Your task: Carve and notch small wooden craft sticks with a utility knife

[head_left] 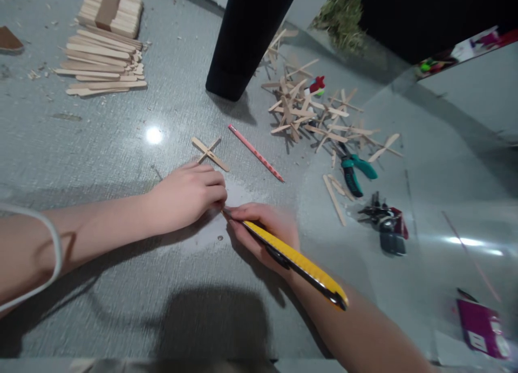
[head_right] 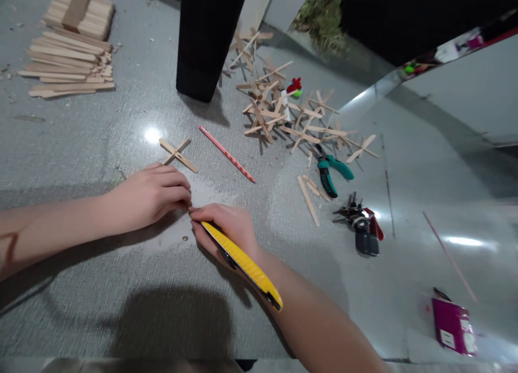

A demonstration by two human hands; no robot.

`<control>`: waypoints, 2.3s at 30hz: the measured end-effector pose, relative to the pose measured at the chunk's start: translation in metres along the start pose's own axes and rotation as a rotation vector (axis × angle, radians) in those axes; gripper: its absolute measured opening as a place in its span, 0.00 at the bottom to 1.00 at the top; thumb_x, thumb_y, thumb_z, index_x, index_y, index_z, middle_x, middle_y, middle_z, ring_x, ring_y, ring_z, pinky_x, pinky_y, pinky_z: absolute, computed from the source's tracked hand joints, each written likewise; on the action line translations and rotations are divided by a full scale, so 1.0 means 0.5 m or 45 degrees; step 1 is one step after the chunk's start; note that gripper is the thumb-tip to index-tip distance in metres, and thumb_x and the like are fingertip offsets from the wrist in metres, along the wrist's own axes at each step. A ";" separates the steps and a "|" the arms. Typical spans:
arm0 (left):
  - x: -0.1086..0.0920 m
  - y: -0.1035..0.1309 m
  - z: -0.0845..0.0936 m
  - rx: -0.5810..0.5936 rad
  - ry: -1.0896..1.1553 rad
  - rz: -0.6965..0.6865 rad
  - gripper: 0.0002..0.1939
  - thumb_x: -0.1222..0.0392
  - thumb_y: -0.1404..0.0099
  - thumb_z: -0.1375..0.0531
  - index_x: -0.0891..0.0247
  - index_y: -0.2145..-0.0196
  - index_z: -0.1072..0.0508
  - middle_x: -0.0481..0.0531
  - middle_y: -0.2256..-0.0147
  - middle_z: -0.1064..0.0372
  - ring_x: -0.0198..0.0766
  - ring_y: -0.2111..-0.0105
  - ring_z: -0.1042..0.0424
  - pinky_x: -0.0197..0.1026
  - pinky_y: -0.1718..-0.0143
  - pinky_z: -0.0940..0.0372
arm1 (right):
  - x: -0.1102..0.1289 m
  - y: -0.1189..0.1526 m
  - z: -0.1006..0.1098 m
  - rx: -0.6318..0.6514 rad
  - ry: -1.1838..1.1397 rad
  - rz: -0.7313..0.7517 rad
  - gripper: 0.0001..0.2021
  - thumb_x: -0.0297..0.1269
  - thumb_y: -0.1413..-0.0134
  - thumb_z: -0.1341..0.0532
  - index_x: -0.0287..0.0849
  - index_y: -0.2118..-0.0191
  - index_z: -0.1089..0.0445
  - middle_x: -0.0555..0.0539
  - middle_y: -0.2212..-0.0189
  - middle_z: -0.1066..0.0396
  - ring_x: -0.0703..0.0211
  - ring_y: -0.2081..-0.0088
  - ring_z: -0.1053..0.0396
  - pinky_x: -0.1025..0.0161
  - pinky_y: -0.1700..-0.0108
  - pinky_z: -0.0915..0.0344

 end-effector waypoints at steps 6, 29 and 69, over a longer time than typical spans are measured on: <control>0.002 -0.003 -0.004 0.030 0.055 0.000 0.05 0.65 0.29 0.38 0.63 0.63 0.21 0.51 0.63 0.24 0.43 0.61 0.28 0.46 0.54 0.36 | 0.017 -0.007 -0.002 0.026 0.076 0.071 0.08 0.27 0.38 0.34 0.49 0.58 0.24 0.46 0.59 0.18 0.56 0.60 0.18 0.58 0.58 0.20; -0.020 0.012 0.009 -0.039 0.044 -0.085 0.11 0.66 0.29 0.40 0.63 0.65 0.17 0.53 0.64 0.25 0.42 0.64 0.29 0.44 0.61 0.35 | 0.000 -0.011 0.015 0.016 0.148 -0.057 0.07 0.30 0.38 0.34 0.48 0.56 0.23 0.49 0.64 0.17 0.58 0.65 0.19 0.63 0.62 0.23; -0.097 0.044 0.006 0.002 -0.433 -0.274 0.10 0.67 0.28 0.42 0.70 0.61 0.20 0.63 0.57 0.23 0.49 0.61 0.25 0.50 0.60 0.31 | 0.006 -0.019 0.011 0.020 0.126 -0.085 0.05 0.30 0.37 0.35 0.48 0.59 0.23 0.50 0.69 0.18 0.58 0.70 0.20 0.63 0.67 0.25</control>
Point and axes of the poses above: each hand's wrist, its own y-axis away from the middle knuckle, its own z-axis out of the back of the hand, x = y × z, the point moved 10 cm from there along -y, towards the middle knuckle
